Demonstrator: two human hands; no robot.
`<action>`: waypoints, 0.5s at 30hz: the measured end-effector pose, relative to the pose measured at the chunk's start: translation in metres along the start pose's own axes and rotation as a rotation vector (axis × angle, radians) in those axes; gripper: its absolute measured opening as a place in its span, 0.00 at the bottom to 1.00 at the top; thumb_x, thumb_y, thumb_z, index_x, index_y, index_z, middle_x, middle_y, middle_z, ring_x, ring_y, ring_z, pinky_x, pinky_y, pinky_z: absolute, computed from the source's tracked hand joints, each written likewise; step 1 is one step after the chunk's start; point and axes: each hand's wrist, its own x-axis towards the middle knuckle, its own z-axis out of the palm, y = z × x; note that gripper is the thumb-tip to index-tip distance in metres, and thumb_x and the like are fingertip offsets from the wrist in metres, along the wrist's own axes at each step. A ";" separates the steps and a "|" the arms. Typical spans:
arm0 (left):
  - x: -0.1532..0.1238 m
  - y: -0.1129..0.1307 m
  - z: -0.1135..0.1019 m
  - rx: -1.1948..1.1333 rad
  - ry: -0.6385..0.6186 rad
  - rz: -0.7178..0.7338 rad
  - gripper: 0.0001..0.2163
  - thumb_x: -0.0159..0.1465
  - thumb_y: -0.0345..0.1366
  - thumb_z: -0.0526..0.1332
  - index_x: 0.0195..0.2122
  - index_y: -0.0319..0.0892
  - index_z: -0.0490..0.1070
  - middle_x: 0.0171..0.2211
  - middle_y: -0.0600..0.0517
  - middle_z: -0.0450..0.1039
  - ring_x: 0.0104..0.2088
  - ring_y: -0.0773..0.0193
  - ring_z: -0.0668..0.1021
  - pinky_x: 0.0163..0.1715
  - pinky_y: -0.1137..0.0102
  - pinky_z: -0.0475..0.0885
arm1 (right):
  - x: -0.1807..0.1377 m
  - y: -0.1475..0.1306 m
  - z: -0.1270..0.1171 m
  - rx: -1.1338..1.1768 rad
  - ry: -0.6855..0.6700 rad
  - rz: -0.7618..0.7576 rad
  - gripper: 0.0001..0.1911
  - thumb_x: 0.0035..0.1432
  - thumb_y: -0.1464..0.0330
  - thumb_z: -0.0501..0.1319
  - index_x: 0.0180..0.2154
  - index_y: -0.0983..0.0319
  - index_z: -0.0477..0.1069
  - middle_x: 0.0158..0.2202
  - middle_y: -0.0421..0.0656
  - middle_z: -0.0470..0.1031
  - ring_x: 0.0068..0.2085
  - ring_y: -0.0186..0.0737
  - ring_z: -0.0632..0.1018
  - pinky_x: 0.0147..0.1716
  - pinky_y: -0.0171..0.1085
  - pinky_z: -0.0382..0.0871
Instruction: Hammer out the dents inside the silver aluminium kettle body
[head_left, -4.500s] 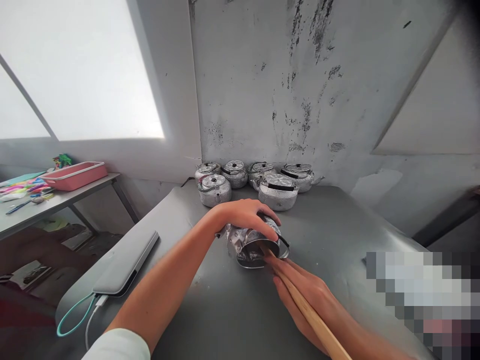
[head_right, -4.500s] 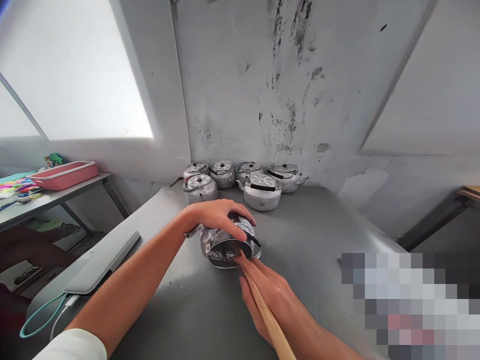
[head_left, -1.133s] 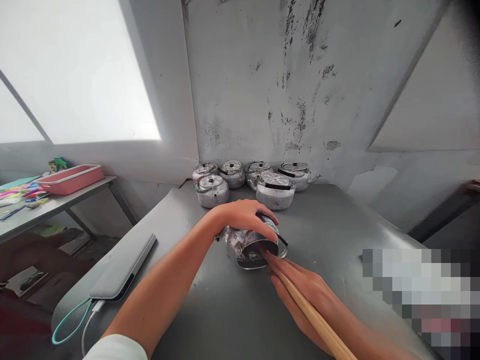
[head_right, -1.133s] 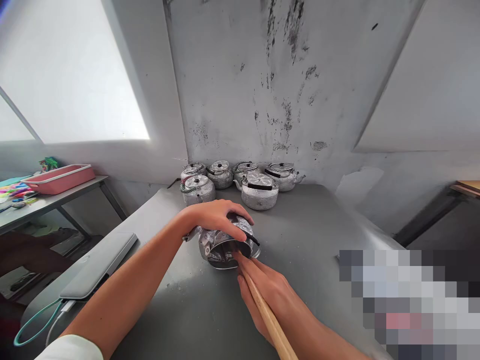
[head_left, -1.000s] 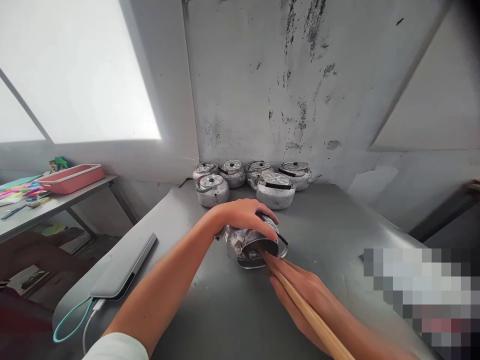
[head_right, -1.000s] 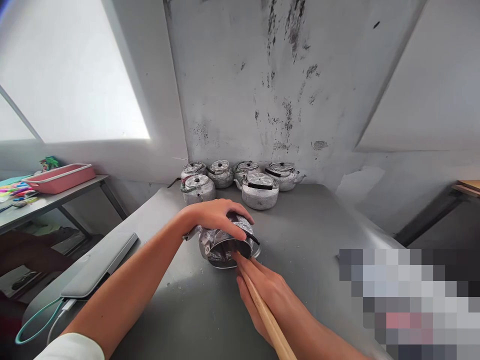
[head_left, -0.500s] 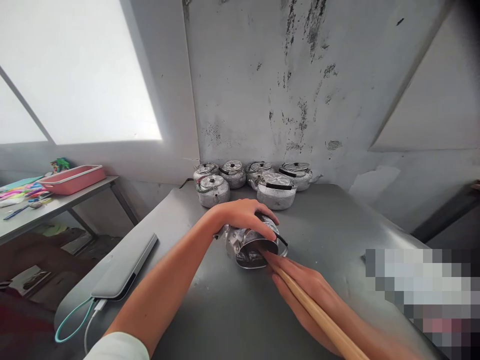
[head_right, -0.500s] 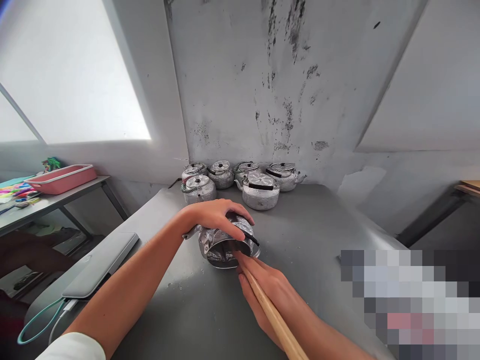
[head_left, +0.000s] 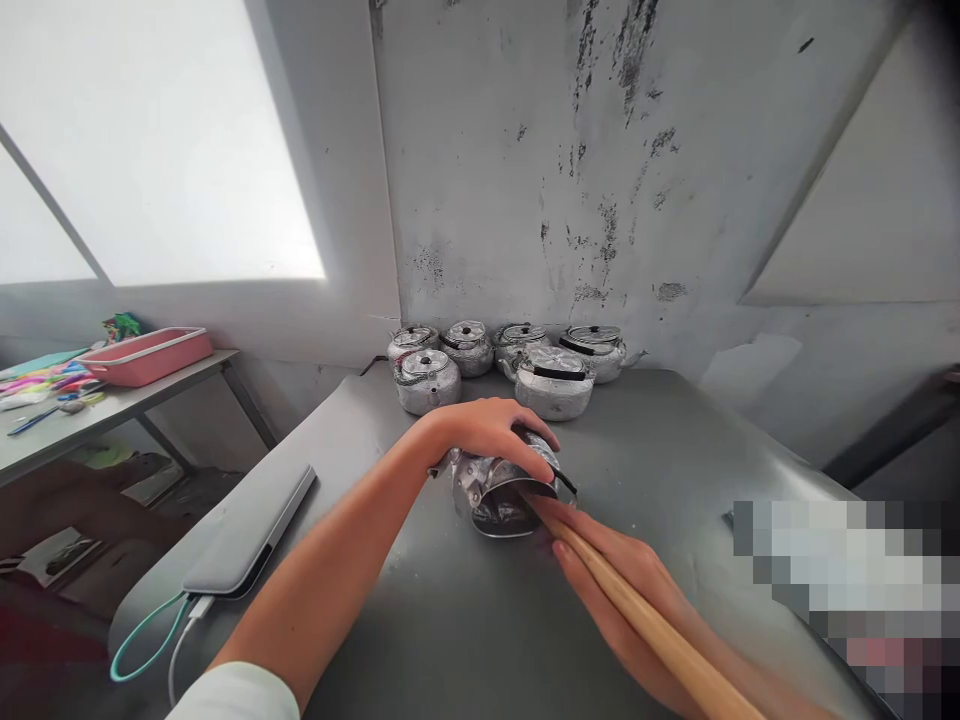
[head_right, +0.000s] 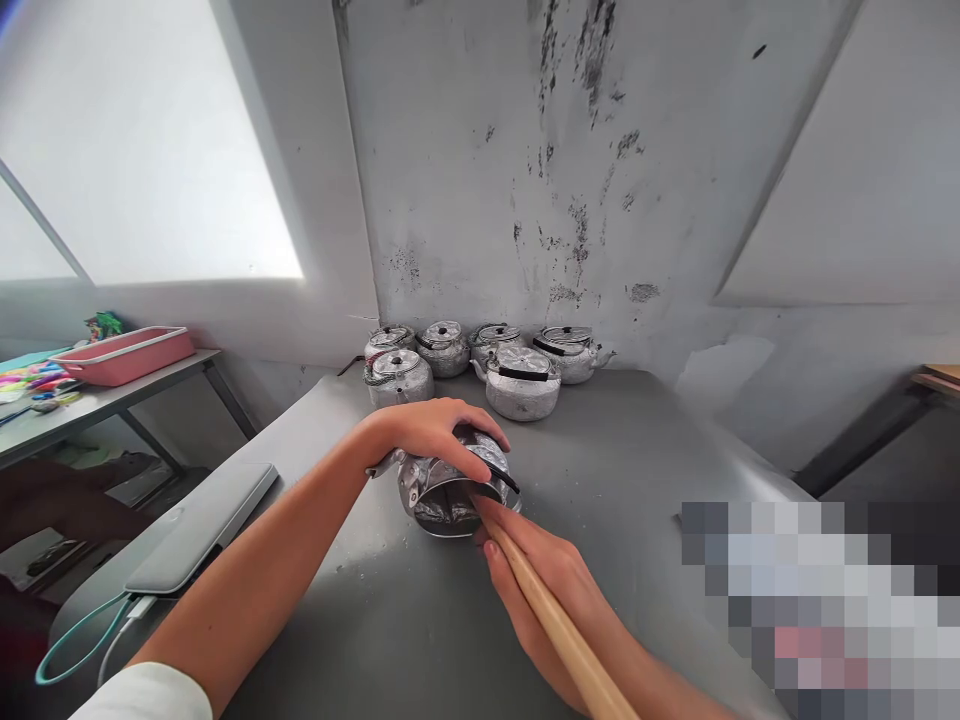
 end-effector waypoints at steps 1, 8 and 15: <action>0.000 0.000 0.000 -0.003 0.000 0.001 0.26 0.53 0.54 0.67 0.53 0.54 0.75 0.52 0.56 0.74 0.51 0.55 0.74 0.49 0.69 0.68 | 0.000 0.000 0.000 -0.003 -0.012 -0.011 0.22 0.71 0.68 0.49 0.64 0.55 0.61 0.54 0.46 0.76 0.45 0.40 0.80 0.52 0.39 0.75; -0.001 0.001 0.000 -0.016 0.003 -0.013 0.26 0.53 0.54 0.67 0.52 0.54 0.76 0.51 0.55 0.74 0.50 0.55 0.75 0.49 0.68 0.68 | 0.000 -0.001 0.001 -0.015 -0.013 -0.013 0.23 0.70 0.68 0.49 0.64 0.56 0.61 0.54 0.47 0.76 0.49 0.43 0.79 0.49 0.39 0.75; -0.001 0.001 0.000 -0.023 0.010 -0.025 0.26 0.53 0.54 0.67 0.52 0.54 0.76 0.50 0.55 0.75 0.48 0.56 0.76 0.48 0.68 0.68 | -0.002 0.001 0.002 0.012 -0.015 0.020 0.22 0.71 0.67 0.49 0.63 0.57 0.61 0.54 0.47 0.75 0.47 0.41 0.79 0.50 0.39 0.74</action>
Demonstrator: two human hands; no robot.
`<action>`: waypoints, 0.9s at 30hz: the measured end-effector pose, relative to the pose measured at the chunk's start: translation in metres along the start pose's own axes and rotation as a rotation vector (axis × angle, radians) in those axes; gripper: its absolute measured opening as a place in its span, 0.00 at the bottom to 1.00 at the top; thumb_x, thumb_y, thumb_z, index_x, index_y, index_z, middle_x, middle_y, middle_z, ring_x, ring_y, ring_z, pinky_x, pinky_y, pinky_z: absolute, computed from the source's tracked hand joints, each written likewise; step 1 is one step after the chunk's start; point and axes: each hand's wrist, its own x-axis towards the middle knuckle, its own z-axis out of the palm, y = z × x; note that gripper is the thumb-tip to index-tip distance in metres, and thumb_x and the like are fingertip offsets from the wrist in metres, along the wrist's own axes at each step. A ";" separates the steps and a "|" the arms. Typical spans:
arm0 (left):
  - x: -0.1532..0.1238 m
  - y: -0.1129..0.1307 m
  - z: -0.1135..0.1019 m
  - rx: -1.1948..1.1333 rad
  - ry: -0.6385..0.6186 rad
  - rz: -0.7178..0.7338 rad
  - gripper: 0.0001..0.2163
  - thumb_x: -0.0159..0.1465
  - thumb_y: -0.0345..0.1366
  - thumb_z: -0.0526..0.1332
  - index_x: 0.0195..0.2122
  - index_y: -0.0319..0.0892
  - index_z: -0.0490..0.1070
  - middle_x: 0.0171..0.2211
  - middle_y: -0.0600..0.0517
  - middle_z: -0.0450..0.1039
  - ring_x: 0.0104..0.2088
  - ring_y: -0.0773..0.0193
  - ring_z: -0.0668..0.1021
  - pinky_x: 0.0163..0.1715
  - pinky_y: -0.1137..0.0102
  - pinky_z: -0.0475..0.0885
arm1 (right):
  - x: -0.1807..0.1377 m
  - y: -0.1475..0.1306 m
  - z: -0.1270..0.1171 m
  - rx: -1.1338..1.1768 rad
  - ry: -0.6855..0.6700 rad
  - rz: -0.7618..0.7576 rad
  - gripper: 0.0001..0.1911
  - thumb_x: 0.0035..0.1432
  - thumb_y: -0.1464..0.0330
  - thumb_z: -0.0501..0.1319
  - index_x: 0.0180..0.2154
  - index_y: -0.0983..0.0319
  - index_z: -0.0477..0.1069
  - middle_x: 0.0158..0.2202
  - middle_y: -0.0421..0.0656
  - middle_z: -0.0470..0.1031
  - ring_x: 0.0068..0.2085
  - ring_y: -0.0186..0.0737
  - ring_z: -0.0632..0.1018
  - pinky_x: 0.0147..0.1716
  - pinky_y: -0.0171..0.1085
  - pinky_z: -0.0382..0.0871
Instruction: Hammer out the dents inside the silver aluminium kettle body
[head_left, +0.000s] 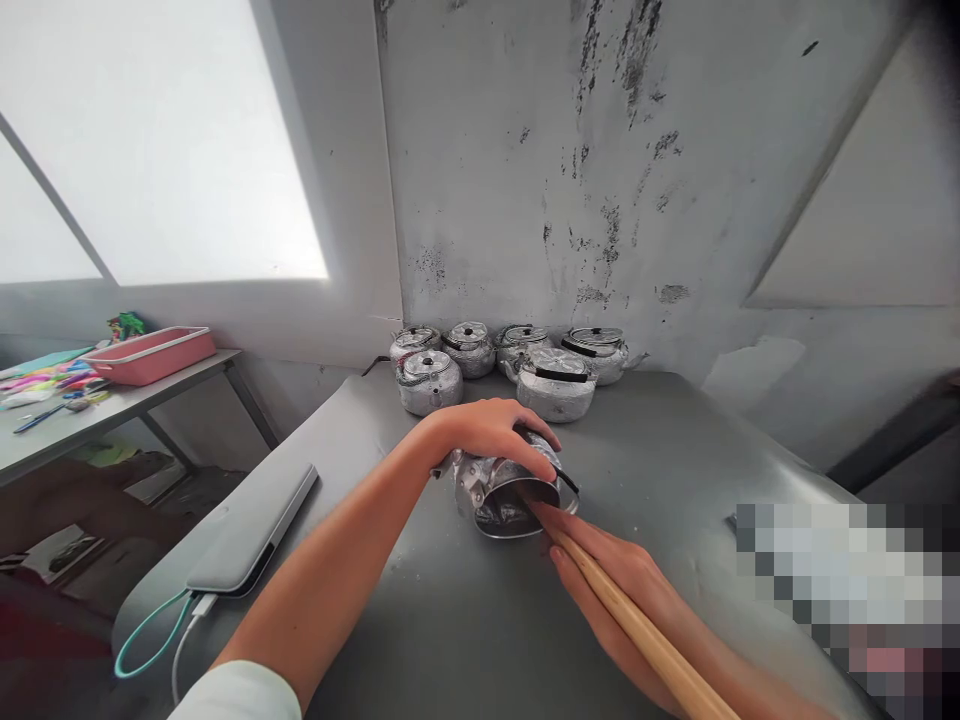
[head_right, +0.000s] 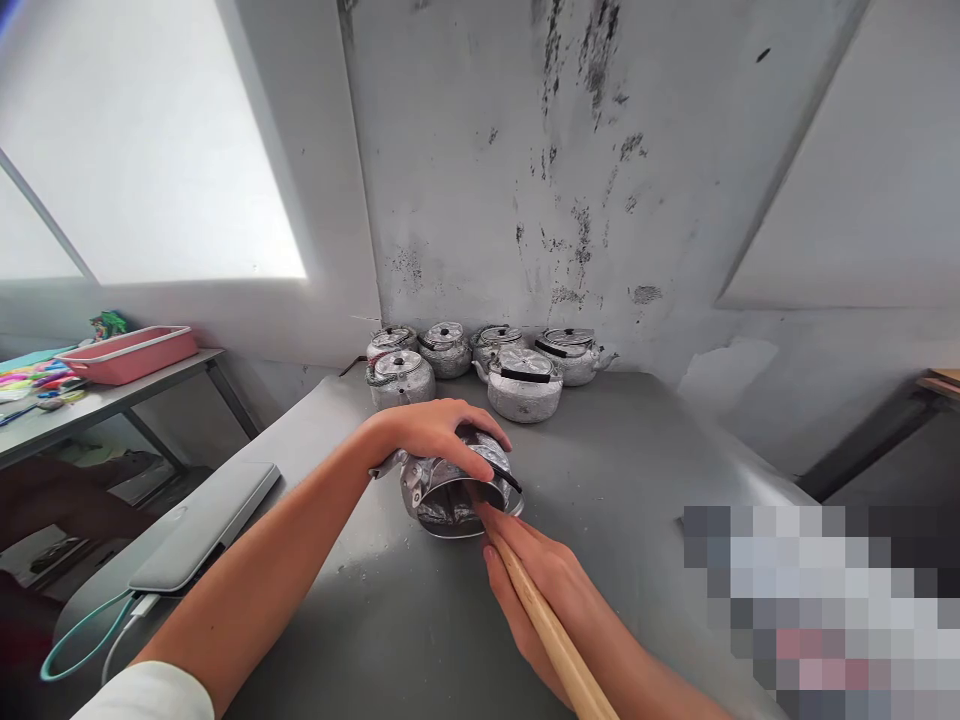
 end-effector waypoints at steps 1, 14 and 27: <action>0.000 0.000 0.000 0.000 0.001 0.001 0.26 0.53 0.54 0.67 0.52 0.54 0.76 0.50 0.55 0.75 0.49 0.56 0.76 0.48 0.68 0.68 | 0.000 0.000 -0.001 0.000 -0.021 0.004 0.21 0.71 0.67 0.49 0.63 0.56 0.61 0.54 0.47 0.75 0.46 0.40 0.79 0.49 0.39 0.74; 0.000 -0.004 -0.002 -0.052 0.005 0.018 0.24 0.53 0.52 0.67 0.51 0.52 0.77 0.46 0.55 0.76 0.45 0.58 0.76 0.42 0.70 0.68 | 0.002 -0.007 -0.006 -0.119 -0.246 0.022 0.05 0.67 0.66 0.54 0.42 0.57 0.67 0.36 0.41 0.75 0.30 0.37 0.74 0.32 0.35 0.69; -0.002 0.000 -0.002 -0.008 0.011 -0.003 0.26 0.52 0.55 0.67 0.51 0.53 0.76 0.46 0.55 0.76 0.46 0.57 0.76 0.43 0.69 0.67 | 0.003 -0.023 0.002 0.290 -0.278 0.418 0.08 0.64 0.70 0.52 0.36 0.59 0.69 0.28 0.38 0.68 0.29 0.35 0.73 0.25 0.30 0.71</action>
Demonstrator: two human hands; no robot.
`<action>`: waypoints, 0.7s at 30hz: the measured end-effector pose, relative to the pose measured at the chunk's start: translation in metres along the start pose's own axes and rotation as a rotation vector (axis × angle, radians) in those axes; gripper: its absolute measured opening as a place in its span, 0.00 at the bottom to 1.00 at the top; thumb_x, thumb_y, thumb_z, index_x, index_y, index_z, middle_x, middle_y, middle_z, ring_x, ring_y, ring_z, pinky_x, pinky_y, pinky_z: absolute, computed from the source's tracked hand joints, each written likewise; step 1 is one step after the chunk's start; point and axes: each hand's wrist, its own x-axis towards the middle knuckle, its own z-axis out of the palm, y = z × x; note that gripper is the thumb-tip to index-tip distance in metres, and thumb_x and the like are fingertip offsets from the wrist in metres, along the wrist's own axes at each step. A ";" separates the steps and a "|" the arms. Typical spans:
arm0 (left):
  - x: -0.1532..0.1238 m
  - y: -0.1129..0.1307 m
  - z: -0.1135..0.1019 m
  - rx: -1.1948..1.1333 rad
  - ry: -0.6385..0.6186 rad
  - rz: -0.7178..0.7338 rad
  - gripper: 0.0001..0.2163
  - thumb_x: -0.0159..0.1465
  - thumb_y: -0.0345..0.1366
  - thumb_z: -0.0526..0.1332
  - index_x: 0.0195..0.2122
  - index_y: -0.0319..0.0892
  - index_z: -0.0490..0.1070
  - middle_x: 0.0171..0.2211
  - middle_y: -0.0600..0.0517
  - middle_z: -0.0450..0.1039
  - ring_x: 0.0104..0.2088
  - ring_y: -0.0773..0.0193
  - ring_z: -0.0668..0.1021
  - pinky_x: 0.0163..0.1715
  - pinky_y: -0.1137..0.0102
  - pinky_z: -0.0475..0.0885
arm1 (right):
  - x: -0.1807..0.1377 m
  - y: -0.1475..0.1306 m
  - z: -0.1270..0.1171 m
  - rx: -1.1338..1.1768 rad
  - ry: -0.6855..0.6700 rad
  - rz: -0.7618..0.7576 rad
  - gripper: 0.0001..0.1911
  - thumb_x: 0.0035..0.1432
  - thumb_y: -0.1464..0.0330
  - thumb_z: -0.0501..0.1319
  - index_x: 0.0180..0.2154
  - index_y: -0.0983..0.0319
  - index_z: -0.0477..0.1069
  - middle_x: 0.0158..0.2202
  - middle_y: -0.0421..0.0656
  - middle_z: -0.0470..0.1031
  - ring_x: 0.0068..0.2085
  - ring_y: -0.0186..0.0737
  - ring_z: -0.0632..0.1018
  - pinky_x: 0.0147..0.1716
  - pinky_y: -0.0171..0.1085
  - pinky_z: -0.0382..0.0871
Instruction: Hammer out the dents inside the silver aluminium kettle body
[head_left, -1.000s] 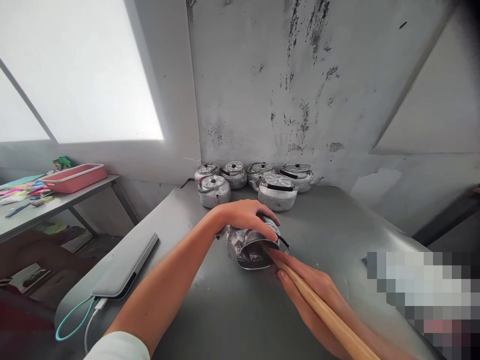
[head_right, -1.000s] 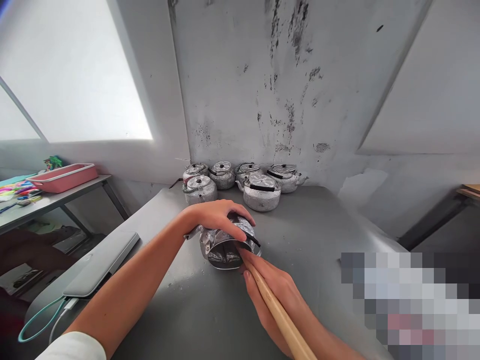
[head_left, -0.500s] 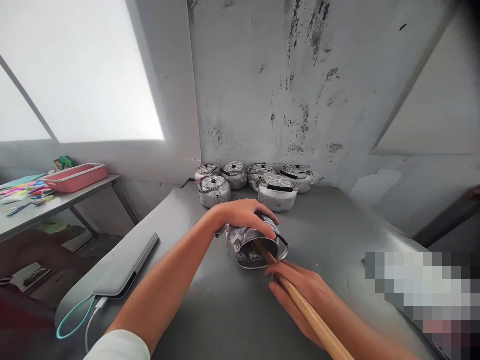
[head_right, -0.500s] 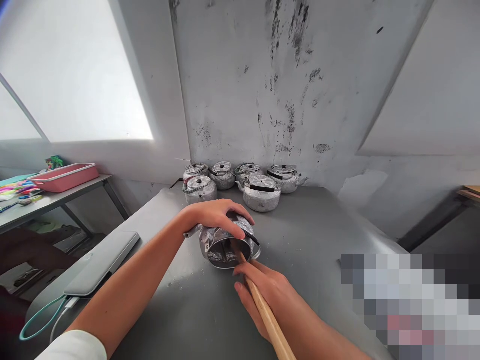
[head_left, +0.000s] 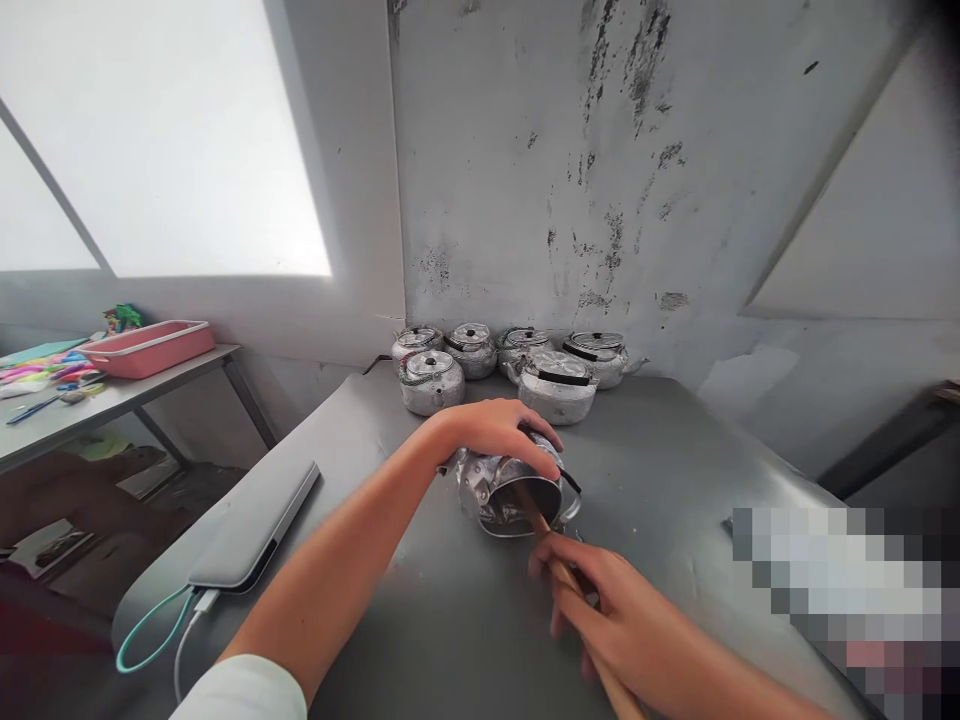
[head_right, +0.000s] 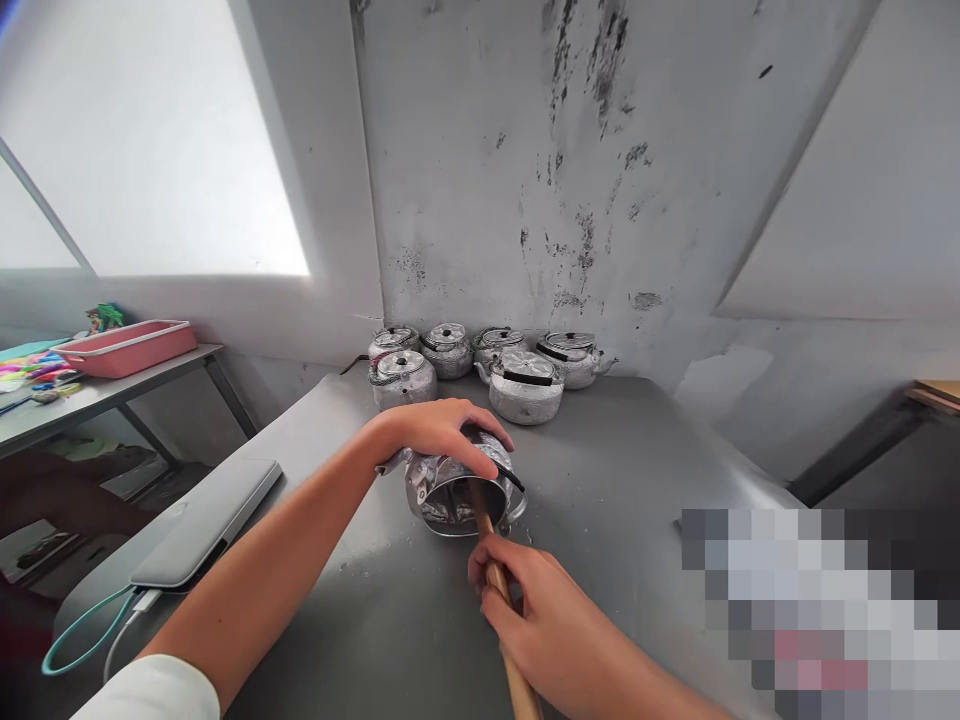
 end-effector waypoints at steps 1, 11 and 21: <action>0.000 0.000 0.000 -0.002 0.000 -0.004 0.26 0.52 0.55 0.67 0.51 0.53 0.76 0.47 0.55 0.76 0.46 0.56 0.76 0.43 0.69 0.67 | 0.001 -0.001 0.001 0.025 -0.006 0.062 0.08 0.63 0.71 0.51 0.39 0.58 0.69 0.28 0.37 0.67 0.26 0.35 0.73 0.20 0.29 0.70; -0.001 0.001 0.002 0.008 0.004 -0.007 0.27 0.51 0.57 0.67 0.51 0.55 0.76 0.48 0.55 0.76 0.46 0.57 0.76 0.44 0.69 0.68 | 0.003 -0.036 -0.001 0.232 0.062 0.340 0.20 0.64 0.62 0.54 0.56 0.55 0.60 0.34 0.38 0.73 0.12 0.25 0.64 0.08 0.26 0.60; 0.001 -0.001 0.002 0.022 -0.006 0.020 0.27 0.52 0.56 0.67 0.52 0.54 0.76 0.51 0.56 0.75 0.50 0.55 0.75 0.50 0.68 0.67 | 0.007 -0.023 0.015 0.461 0.068 0.535 0.17 0.68 0.53 0.46 0.39 0.57 0.64 0.20 0.30 0.59 0.11 0.25 0.58 0.05 0.25 0.55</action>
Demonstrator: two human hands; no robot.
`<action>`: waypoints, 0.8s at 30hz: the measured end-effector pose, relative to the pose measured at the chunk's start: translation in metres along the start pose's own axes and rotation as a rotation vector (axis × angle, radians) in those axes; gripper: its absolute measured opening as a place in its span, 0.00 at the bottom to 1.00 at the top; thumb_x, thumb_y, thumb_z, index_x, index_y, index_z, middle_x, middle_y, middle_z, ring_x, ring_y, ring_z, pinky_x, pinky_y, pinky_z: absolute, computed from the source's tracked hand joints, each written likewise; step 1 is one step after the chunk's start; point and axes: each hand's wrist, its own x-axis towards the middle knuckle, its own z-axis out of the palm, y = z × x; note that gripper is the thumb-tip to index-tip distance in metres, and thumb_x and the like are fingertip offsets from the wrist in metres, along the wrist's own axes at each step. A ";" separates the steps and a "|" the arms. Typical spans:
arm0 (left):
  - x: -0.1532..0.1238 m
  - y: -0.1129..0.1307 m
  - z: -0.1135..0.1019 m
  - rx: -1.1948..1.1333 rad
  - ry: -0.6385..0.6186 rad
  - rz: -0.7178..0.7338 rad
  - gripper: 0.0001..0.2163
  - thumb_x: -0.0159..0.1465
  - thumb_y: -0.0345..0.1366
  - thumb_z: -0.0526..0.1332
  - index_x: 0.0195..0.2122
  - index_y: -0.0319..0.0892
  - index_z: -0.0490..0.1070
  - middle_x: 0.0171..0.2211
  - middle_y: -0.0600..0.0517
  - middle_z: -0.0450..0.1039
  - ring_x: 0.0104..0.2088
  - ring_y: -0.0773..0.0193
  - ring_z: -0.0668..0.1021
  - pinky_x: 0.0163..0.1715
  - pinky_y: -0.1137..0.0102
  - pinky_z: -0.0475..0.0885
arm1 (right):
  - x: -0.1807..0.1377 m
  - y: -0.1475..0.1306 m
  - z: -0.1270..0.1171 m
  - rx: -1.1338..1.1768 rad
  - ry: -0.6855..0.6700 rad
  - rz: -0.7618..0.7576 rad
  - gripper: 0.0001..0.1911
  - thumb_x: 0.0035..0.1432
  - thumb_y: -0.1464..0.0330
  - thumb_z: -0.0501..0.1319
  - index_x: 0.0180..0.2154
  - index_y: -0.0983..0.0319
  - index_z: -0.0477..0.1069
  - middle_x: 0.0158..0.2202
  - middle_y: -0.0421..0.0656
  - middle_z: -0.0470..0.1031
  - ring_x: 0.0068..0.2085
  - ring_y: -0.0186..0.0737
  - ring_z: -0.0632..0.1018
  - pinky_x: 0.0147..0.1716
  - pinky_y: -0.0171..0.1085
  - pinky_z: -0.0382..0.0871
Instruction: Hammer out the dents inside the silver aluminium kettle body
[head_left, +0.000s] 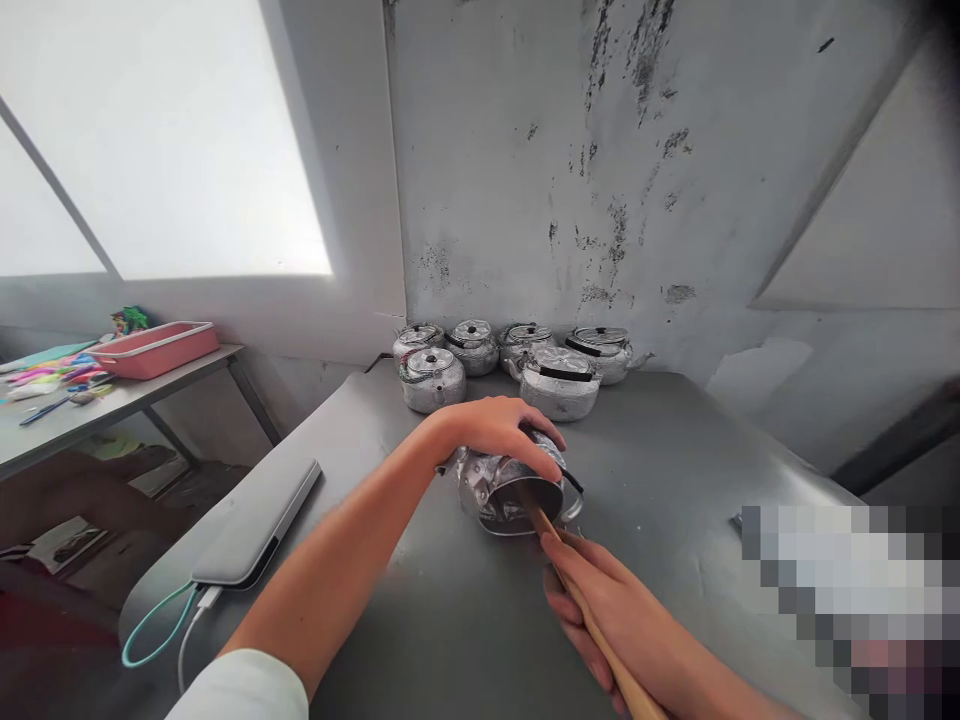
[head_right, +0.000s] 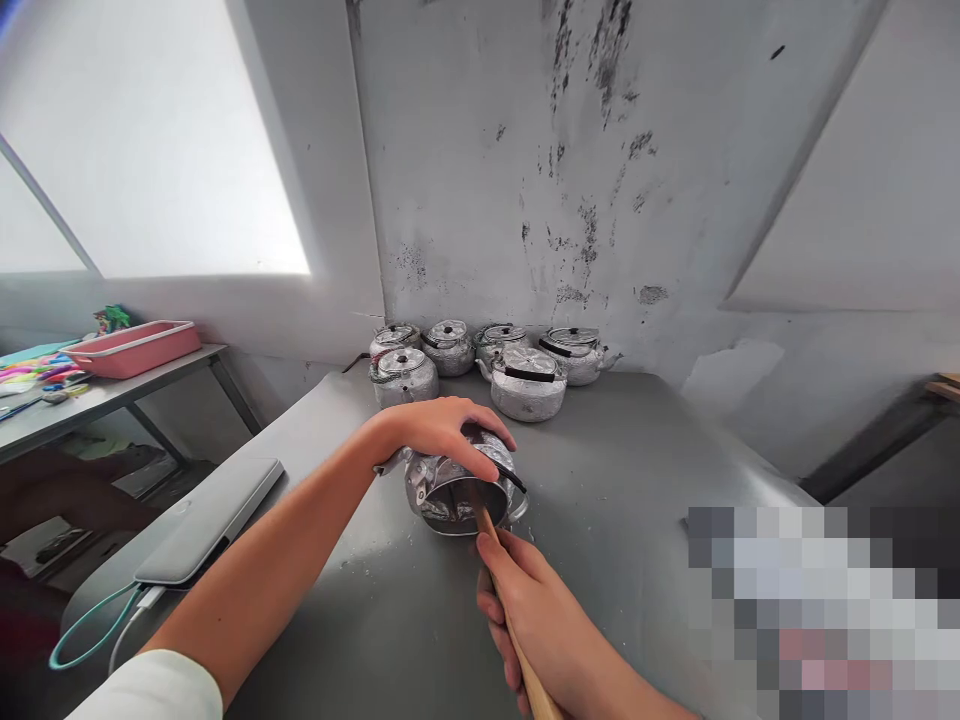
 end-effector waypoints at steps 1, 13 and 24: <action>0.000 0.000 0.000 0.000 0.001 0.005 0.26 0.52 0.55 0.67 0.52 0.54 0.76 0.51 0.56 0.75 0.50 0.56 0.75 0.50 0.68 0.67 | 0.000 0.002 0.000 0.004 0.003 -0.024 0.16 0.68 0.53 0.46 0.39 0.57 0.63 0.20 0.30 0.58 0.11 0.25 0.58 0.05 0.24 0.55; 0.000 0.002 0.001 0.000 -0.007 -0.002 0.27 0.53 0.55 0.67 0.53 0.53 0.75 0.51 0.54 0.74 0.50 0.55 0.75 0.50 0.68 0.67 | 0.004 0.011 -0.001 -0.080 -0.045 -0.061 0.16 0.70 0.55 0.44 0.35 0.57 0.59 0.21 0.29 0.56 0.11 0.24 0.59 0.05 0.23 0.55; -0.001 0.004 0.000 0.000 -0.009 -0.012 0.26 0.53 0.54 0.67 0.53 0.53 0.75 0.51 0.55 0.74 0.51 0.55 0.74 0.48 0.69 0.68 | -0.001 0.003 -0.004 -0.003 -0.059 -0.017 0.17 0.69 0.52 0.46 0.38 0.56 0.61 0.21 0.30 0.57 0.11 0.24 0.59 0.05 0.23 0.54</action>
